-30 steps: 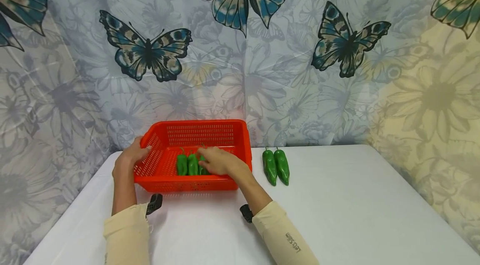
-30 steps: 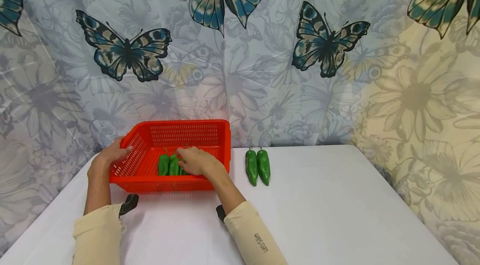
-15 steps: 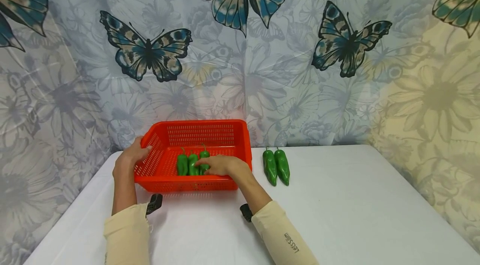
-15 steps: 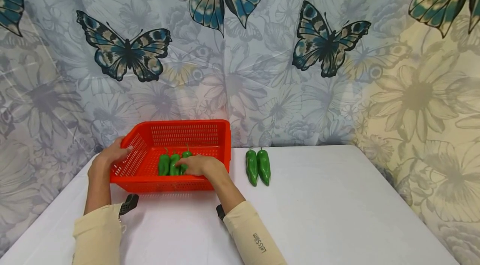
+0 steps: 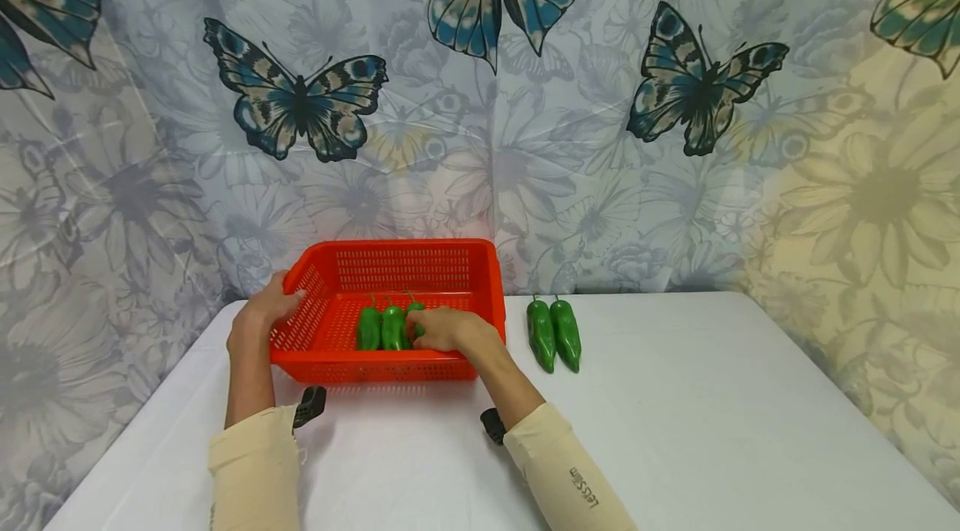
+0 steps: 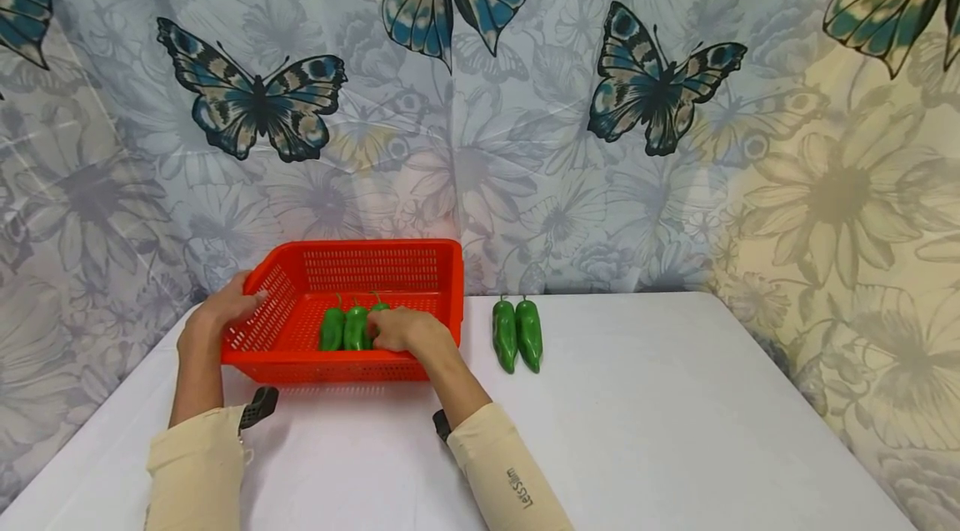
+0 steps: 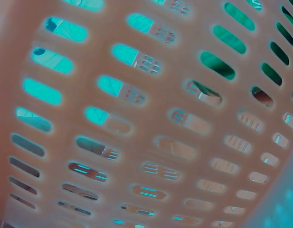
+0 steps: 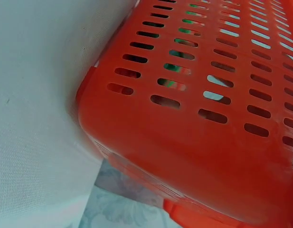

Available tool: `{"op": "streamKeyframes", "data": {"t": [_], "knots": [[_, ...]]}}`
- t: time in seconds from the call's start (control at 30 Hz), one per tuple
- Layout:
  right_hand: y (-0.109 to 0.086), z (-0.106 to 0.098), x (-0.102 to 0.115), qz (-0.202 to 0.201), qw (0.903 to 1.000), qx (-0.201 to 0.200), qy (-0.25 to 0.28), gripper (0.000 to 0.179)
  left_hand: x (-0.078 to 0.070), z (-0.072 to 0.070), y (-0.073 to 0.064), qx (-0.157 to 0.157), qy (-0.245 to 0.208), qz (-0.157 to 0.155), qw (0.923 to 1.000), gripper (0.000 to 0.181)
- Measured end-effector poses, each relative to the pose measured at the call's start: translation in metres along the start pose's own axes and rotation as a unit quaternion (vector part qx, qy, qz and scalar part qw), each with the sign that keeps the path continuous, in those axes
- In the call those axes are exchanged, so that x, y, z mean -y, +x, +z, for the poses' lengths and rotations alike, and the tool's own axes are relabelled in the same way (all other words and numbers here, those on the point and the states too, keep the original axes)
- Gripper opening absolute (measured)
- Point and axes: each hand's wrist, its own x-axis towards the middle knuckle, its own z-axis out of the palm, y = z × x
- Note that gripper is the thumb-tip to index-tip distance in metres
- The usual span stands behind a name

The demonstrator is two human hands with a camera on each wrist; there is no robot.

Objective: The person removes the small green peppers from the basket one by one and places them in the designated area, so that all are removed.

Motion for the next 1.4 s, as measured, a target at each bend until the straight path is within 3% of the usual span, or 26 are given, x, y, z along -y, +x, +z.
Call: {"op": "streamKeyframes", "data": {"t": [0.4,0.77,0.9,1.07,1.23,1.4], "knots": [[-0.005,-0.003,0.002,0.010,0.9985,-0.029,-0.045,0.010,-0.004,0.001,-0.004,-0.010,0.016,0.003,0.9998,0.073],[-0.004,-0.002,0.002,0.033,0.9955,-0.081,-0.036,0.009,-0.004,0.003,-0.006,-0.020,0.015,-0.005,0.9997,0.072],[-0.004,-0.003,0.001,0.038,0.9897,-0.137,0.015,0.011,-0.004,0.003,-0.007,-0.022,0.020,-0.007,0.9995,0.072],[-0.005,-0.006,0.000,0.055,0.9714,-0.205,0.107,0.027,-0.004,0.003,-0.006,-0.021,0.025,-0.006,0.9994,0.072],[-0.007,-0.010,0.002,0.062,0.9630,-0.217,0.147,0.031,-0.003,0.002,-0.006,-0.020,0.032,-0.013,0.9992,0.073],[-0.013,-0.018,0.002,0.043,0.9570,-0.223,0.181,0.032,-0.003,0.002,-0.006,-0.017,0.018,-0.007,0.9997,0.073]]}}
